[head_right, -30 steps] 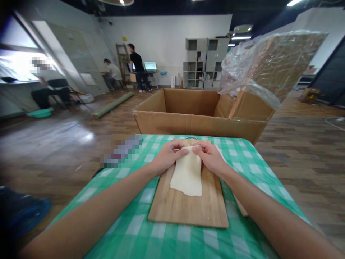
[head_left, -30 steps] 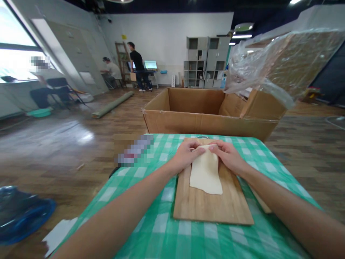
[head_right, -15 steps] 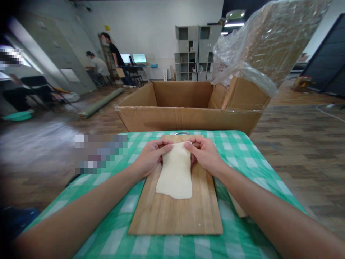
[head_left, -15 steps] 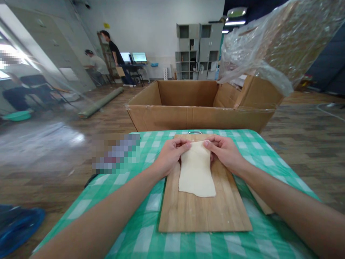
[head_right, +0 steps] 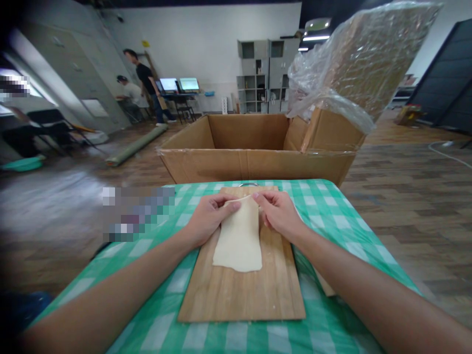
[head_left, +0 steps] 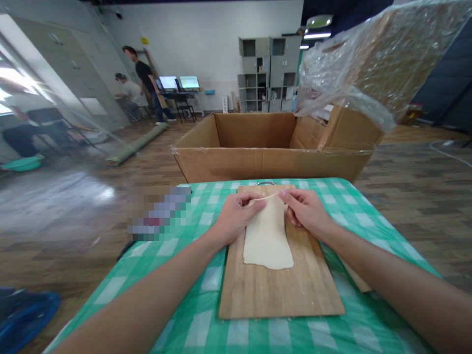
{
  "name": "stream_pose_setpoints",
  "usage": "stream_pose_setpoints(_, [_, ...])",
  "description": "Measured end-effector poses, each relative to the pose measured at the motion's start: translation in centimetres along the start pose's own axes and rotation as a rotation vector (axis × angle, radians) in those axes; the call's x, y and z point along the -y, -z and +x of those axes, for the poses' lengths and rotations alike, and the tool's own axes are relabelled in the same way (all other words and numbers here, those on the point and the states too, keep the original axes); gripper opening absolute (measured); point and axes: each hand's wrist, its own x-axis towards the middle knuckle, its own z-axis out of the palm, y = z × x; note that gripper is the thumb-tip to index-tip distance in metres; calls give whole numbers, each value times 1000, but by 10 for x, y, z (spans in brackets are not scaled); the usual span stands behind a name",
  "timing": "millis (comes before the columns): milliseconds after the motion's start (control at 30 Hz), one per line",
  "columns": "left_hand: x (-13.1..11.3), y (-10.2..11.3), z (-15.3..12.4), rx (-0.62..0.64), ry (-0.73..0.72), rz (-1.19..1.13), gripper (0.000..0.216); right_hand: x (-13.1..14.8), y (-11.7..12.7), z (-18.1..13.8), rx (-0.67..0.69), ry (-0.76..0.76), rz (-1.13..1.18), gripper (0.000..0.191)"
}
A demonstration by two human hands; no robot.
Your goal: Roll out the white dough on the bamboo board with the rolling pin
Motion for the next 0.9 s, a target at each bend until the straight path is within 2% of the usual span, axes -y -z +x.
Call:
stream_pose_setpoints(167, [1,-2,0,-41,-35,100,36,-3,0,1,41,-101,69,53])
stream_pose_setpoints(367, [-6,-3,-2,-2,-14,64,39,-8,0,3,33,-60,5,50])
stream_pose_setpoints(767, [-4,-4,-3,-25,-17,23,37,1,-4,2,76,54,3,41])
stream_pose_setpoints(900, [-3,-5,-2,-24,-31,-12,34,1,-2,2,55,96,-72,39])
